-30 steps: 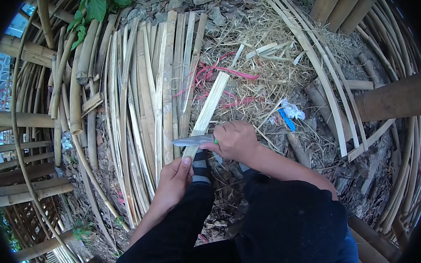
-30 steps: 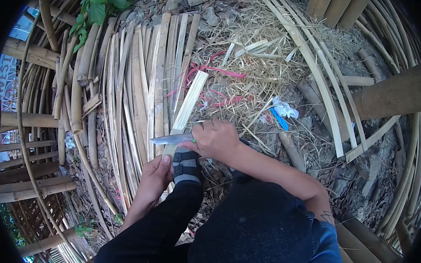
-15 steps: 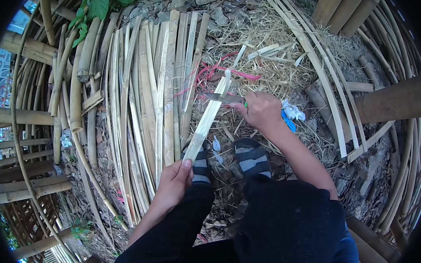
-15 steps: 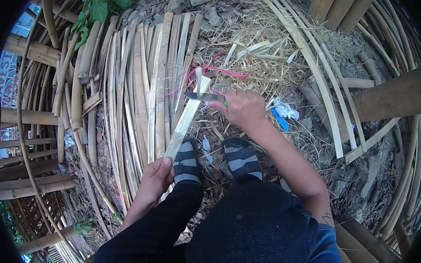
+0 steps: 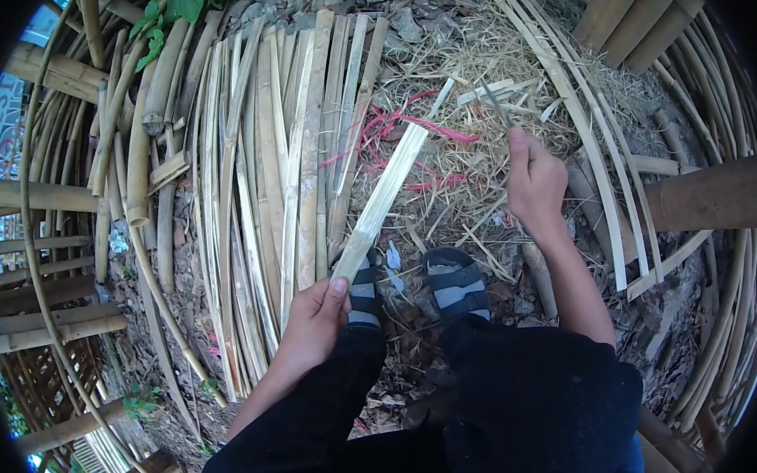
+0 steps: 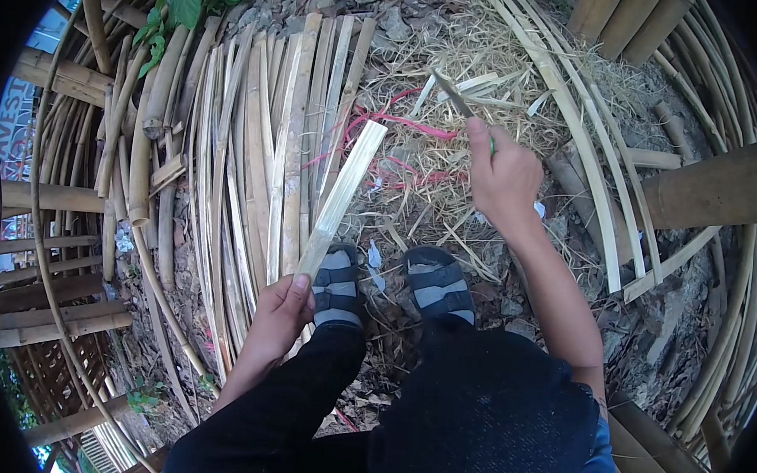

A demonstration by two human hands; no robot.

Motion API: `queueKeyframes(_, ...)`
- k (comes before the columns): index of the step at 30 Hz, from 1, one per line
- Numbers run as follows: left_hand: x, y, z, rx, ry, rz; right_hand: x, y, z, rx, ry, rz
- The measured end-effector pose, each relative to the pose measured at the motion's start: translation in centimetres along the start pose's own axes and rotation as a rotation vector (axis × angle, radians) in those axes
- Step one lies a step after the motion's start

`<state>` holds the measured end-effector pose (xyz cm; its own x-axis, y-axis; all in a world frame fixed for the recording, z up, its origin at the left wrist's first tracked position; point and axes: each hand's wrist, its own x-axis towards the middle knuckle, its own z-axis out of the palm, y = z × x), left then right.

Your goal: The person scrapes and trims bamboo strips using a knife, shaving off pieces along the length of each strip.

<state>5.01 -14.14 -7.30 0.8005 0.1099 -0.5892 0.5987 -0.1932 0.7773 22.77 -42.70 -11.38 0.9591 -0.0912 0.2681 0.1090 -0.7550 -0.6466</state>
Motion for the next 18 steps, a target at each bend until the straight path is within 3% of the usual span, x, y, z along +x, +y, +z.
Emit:
queueKeyframes(5,0.5,-0.4,0.5,0.017,0.083,0.082,-7.8,-6.1,3.7,0.233,-0.185,-0.641)
queueKeyframes(8,0.6,-0.6,0.7,0.064,0.093,0.096,-10.0,-6.6,6.6,0.135,-0.205,-0.692)
queueKeyframes(15,0.4,-0.1,0.8,0.156,0.091,0.08,-10.2,-5.5,7.7,0.056,-0.173,-0.682)
queueKeyframes(17,0.0,0.0,0.6,0.187,0.095,0.057,-8.1,-5.0,7.2,-0.163,-0.29,-0.183)
queueKeyframes(18,-0.2,-0.2,0.5,0.193,0.071,0.035,-5.8,-3.5,6.9,-0.2,-0.249,-0.114)
